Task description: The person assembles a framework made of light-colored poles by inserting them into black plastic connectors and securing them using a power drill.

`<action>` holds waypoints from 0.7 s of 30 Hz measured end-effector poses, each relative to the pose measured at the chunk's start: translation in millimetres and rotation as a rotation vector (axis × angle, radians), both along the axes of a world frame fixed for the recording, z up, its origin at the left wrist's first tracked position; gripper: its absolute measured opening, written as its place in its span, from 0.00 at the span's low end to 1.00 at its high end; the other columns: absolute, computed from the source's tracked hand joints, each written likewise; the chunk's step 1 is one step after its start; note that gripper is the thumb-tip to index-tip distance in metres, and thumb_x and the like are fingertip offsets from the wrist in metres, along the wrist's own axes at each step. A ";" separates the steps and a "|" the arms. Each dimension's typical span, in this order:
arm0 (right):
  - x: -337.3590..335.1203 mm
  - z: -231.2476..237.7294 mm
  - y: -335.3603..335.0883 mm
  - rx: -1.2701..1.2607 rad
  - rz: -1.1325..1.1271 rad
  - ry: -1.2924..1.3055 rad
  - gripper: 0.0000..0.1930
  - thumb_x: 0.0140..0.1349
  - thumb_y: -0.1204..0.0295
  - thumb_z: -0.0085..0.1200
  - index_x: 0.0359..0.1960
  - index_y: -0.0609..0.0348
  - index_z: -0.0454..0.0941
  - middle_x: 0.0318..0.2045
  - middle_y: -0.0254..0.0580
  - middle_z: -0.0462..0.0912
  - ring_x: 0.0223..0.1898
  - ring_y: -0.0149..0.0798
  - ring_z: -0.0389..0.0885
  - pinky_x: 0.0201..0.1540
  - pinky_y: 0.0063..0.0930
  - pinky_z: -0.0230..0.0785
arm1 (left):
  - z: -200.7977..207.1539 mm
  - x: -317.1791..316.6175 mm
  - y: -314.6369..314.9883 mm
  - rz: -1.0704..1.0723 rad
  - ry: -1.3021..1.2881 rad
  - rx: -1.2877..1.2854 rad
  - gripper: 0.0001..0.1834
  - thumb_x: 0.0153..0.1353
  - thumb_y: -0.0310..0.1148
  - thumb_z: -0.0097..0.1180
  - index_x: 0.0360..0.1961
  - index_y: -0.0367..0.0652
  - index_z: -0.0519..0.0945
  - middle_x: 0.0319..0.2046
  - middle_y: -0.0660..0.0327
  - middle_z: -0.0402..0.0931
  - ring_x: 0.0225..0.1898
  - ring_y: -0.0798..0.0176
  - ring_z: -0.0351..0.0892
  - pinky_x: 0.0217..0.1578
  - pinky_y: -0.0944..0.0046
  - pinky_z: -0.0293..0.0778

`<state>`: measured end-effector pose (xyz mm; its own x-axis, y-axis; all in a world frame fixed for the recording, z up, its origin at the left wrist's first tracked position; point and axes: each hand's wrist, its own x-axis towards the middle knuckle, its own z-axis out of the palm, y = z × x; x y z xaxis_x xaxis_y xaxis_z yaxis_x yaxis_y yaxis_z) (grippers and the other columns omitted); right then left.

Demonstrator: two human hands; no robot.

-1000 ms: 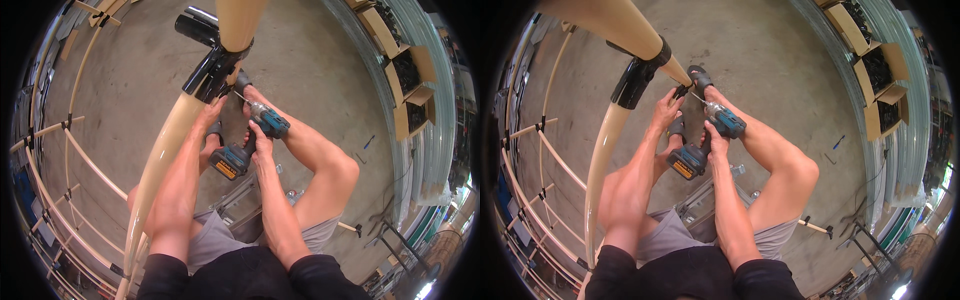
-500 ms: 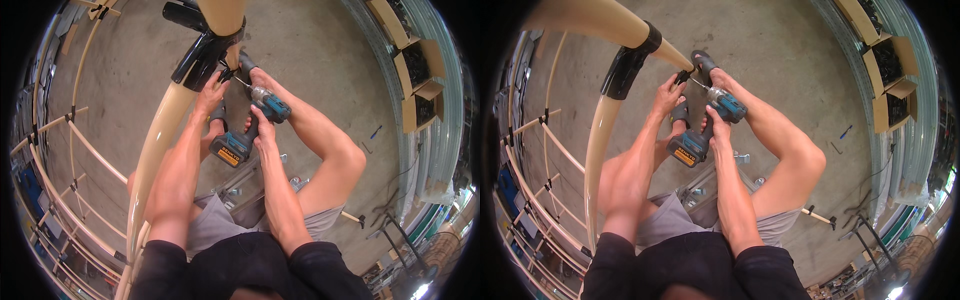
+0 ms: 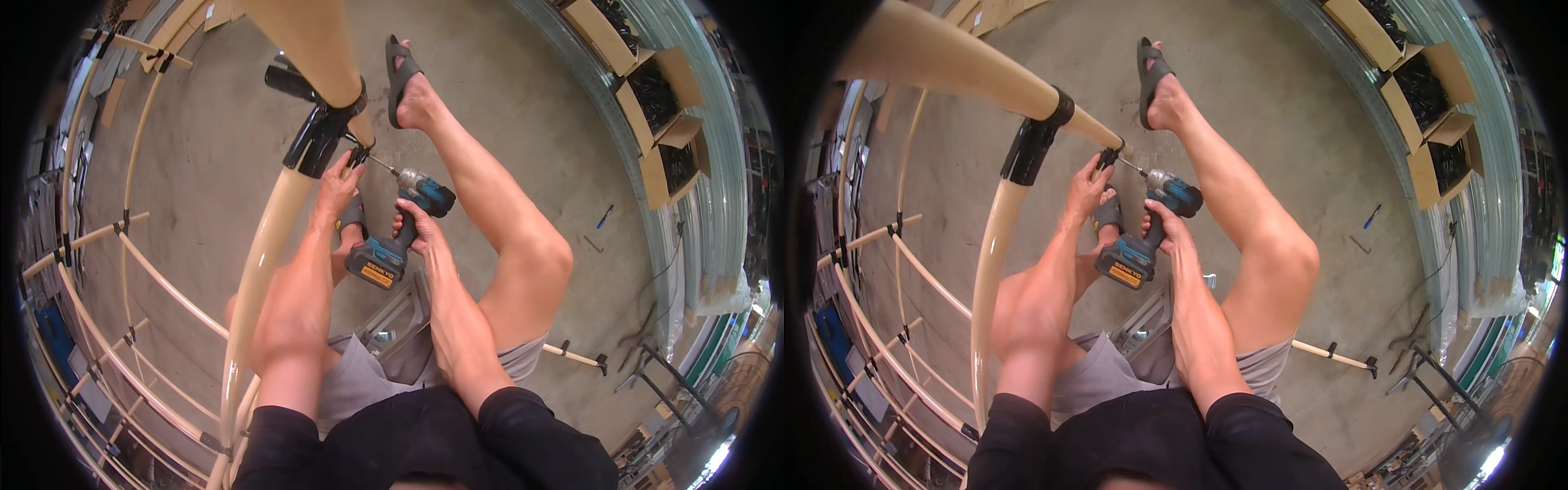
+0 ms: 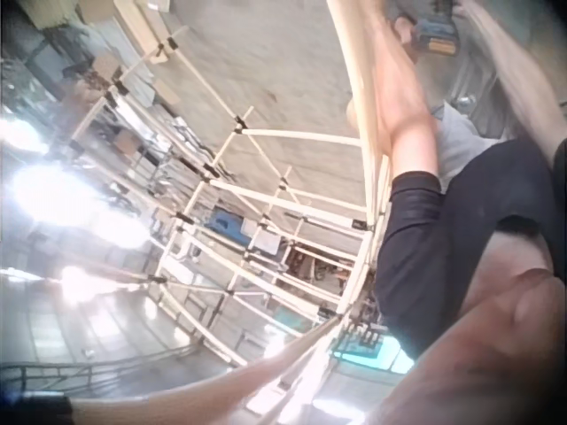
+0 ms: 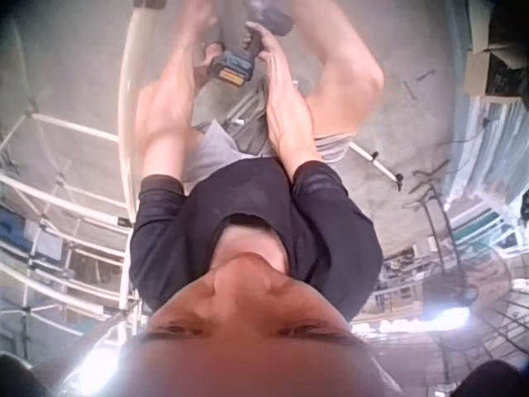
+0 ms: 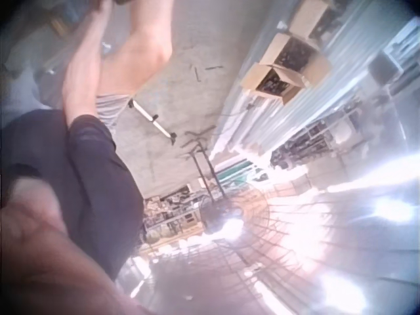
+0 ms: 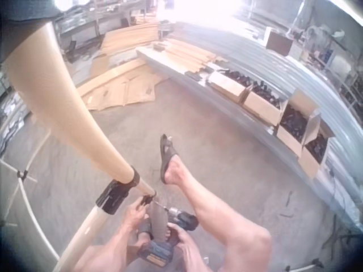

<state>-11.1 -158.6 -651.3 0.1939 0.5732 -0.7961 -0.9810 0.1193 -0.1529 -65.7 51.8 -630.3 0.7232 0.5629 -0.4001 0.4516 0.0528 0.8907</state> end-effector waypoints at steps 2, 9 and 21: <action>0.4 -3.2 2.5 0.013 0.023 0.001 0.13 0.55 0.63 0.69 0.35 0.54 0.78 0.22 0.34 0.78 0.21 0.31 0.77 0.27 0.30 0.72 | -11.3 -5.6 5.4 -0.017 -0.037 0.010 0.28 0.64 0.38 0.62 0.62 0.36 0.73 0.26 0.66 0.75 0.19 0.74 0.72 0.20 0.71 0.72; 7.4 -17.1 1.4 -0.045 -0.001 -0.184 0.11 0.58 0.68 0.66 0.36 0.57 0.78 0.26 0.38 0.81 0.26 0.33 0.79 0.28 0.30 0.73 | -15.3 -4.0 2.7 0.000 -0.021 -0.135 0.29 0.66 0.37 0.61 0.65 0.39 0.70 0.29 0.67 0.73 0.23 0.73 0.73 0.21 0.71 0.75; -2.2 -26.6 5.7 0.008 -0.016 -0.119 0.11 0.59 0.70 0.65 0.37 0.59 0.75 0.23 0.36 0.77 0.21 0.31 0.75 0.27 0.25 0.72 | -8.3 -8.5 3.6 -0.031 0.007 -0.079 0.29 0.66 0.45 0.61 0.64 0.44 0.72 0.28 0.63 0.77 0.23 0.74 0.74 0.26 0.68 0.73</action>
<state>-13.4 -152.8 -677.9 0.2958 0.5757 -0.7623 -0.9540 0.1367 -0.2670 -74.2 55.3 -638.6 0.7367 0.5067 -0.4477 0.4602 0.1093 0.8810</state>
